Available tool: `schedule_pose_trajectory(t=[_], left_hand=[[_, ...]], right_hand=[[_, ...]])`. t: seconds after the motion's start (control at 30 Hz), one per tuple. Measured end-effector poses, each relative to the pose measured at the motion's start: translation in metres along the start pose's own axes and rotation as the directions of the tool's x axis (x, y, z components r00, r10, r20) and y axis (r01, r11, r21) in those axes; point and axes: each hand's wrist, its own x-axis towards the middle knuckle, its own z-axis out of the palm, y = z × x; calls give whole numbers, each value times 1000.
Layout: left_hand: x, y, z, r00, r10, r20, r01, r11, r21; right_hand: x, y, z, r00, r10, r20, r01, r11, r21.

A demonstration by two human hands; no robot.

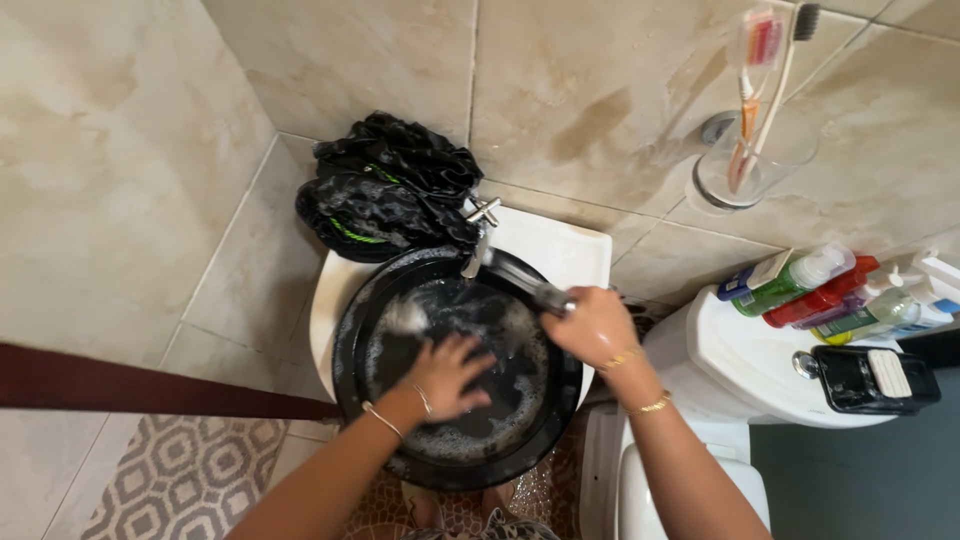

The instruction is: Hand washing black clothes in a plastic basin inside a bathroom sink, and rinsing the items with a bidet sprayer.

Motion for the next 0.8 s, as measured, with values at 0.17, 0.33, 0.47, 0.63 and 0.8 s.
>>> schedule_pose_trajectory(t=[0.17, 0.33, 0.47, 0.63, 0.8], left_hand=[[3, 20, 45, 975, 97, 202, -82, 993, -80], [-14, 19, 50, 930, 95, 354, -42, 987, -154], [-58, 12, 29, 907, 82, 413, 6, 978, -208], [-85, -43, 44, 991, -109, 73, 121, 977, -176], [-95, -77, 71, 688, -512, -515, 313, 849, -425]], right_hand=[[2, -29, 10, 995, -79, 56, 81, 996, -28], [-4, -39, 3, 992, -88, 92, 96, 991, -93], [-22, -88, 6, 979, -159, 128, 155, 987, 36], [-38, -122, 17, 932, -318, 174, 312, 948, 60], [-63, -138, 24, 834, -359, 418, 327, 933, 150]])
